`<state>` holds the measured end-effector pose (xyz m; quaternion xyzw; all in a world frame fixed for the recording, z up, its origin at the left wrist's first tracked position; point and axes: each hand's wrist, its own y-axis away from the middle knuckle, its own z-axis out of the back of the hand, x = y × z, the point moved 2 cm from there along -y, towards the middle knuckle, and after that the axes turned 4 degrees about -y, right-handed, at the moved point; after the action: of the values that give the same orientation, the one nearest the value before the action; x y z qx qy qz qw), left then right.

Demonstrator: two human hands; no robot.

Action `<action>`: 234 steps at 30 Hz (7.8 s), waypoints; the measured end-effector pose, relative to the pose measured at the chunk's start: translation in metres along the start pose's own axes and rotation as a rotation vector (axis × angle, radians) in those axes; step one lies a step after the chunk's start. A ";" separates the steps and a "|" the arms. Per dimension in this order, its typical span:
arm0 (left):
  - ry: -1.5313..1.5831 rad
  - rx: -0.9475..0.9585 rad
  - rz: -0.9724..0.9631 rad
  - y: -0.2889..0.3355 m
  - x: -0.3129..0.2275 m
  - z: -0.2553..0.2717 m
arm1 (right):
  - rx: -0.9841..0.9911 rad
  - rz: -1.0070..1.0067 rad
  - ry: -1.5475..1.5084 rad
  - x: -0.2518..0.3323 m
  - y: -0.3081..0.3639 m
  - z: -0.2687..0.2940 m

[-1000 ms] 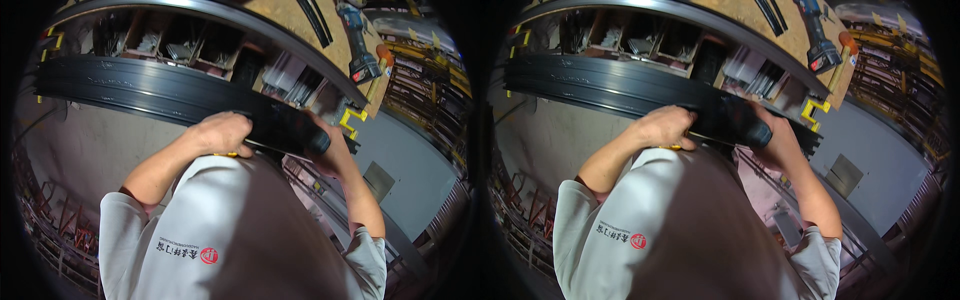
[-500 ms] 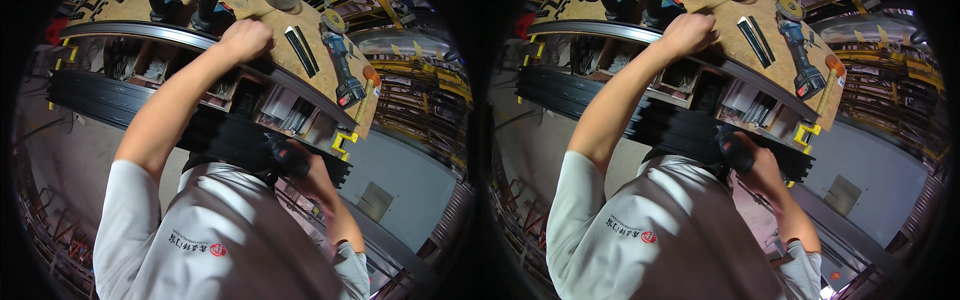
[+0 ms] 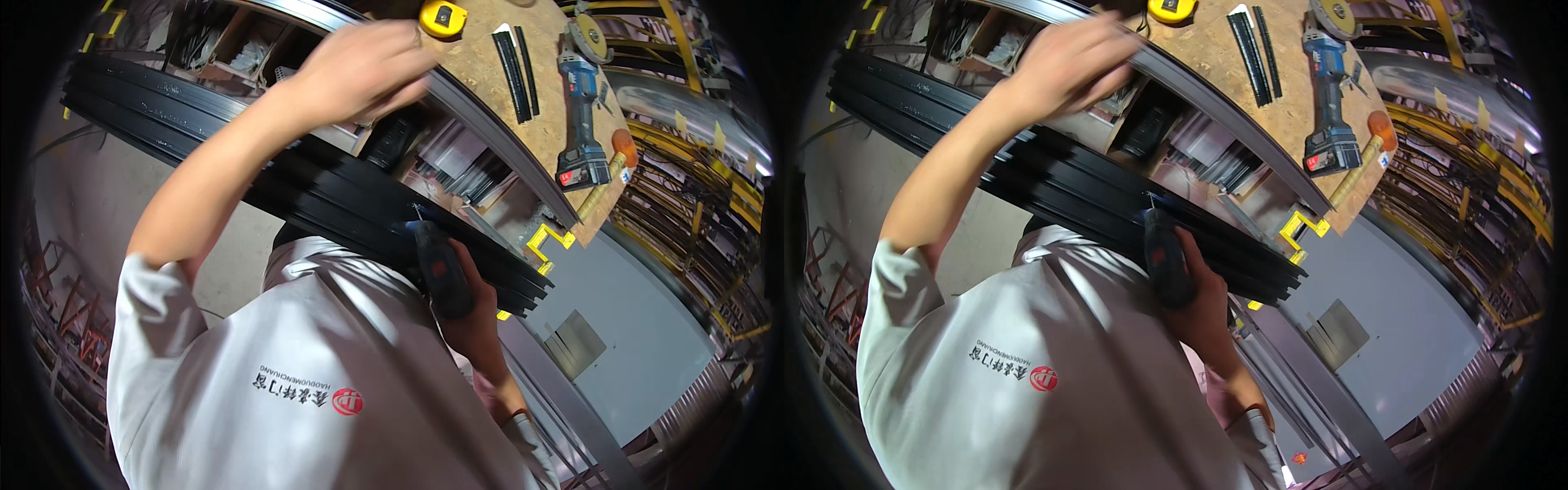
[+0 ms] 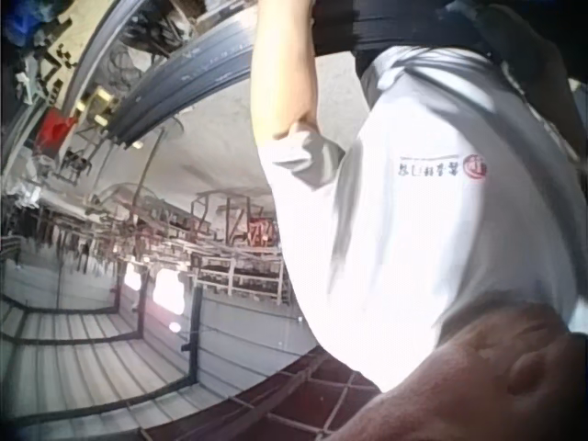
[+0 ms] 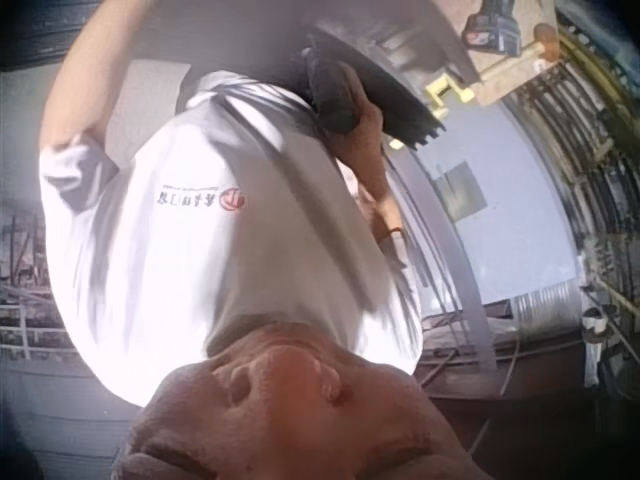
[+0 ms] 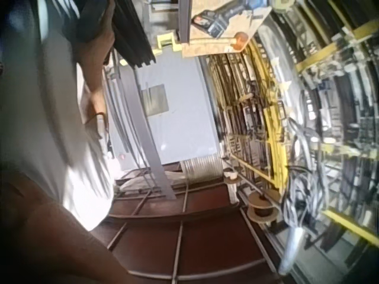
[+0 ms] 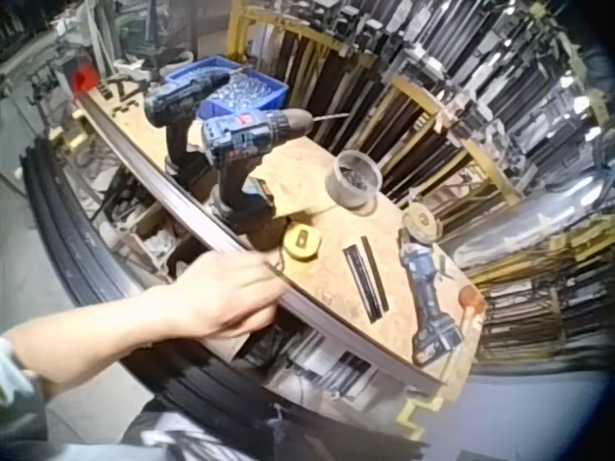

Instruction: The person uses a drill to secure screws into a black metal frame, then uses a blow-off tool and a hammer to fit additional metal components into the structure.

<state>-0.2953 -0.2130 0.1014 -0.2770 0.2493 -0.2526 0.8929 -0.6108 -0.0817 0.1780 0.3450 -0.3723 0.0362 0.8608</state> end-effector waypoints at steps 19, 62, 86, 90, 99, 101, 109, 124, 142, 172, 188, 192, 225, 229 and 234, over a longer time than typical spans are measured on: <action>-0.279 0.521 0.437 0.168 0.043 0.074 | 0.233 -0.153 0.262 0.009 -0.028 0.016; -0.269 0.419 0.417 0.171 0.047 0.069 | 0.399 -0.024 0.453 0.013 -0.065 0.020; -0.308 0.479 0.490 0.185 0.045 0.068 | 0.150 0.060 0.082 -0.007 0.026 -0.003; -0.306 0.445 0.470 0.187 0.045 0.067 | 0.140 0.047 0.045 -0.013 0.025 -0.010; -0.337 0.466 0.428 0.187 0.049 0.068 | 0.115 0.078 0.088 -0.012 0.025 -0.009; -0.327 0.478 0.437 0.187 0.050 0.067 | 0.142 0.036 0.068 -0.011 0.024 -0.007; -0.290 0.451 0.450 0.181 0.044 0.065 | 0.148 0.035 0.098 -0.010 0.021 -0.005; -0.314 0.527 0.486 0.190 0.049 0.068 | 0.267 -0.091 0.168 0.003 0.008 -0.001; -0.282 0.485 0.461 0.187 0.049 0.066 | 0.326 -0.001 0.239 0.008 -0.009 0.003; -0.306 0.433 0.462 0.186 0.049 0.064 | 0.377 -0.001 0.318 0.015 -0.018 0.010; -0.260 0.438 0.481 0.189 0.045 0.066 | 0.280 -0.103 0.107 0.027 0.032 0.014; -0.342 0.422 0.451 0.186 0.043 0.066 | 0.189 -0.198 -0.142 0.024 0.060 -0.001; -0.390 0.501 0.407 0.194 0.052 0.066 | -0.013 -0.041 -0.094 -0.035 0.080 -0.055; -0.378 0.491 0.414 0.196 0.054 0.066 | 0.012 -0.054 -0.090 -0.028 0.075 -0.048; -0.363 0.525 0.459 0.192 0.051 0.067 | 0.027 -0.084 -0.118 -0.030 0.072 -0.045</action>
<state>-0.1580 -0.0805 0.0151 -0.0162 0.0696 -0.0485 0.9963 -0.6279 0.0067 0.1775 0.3734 -0.4071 -0.0153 0.8334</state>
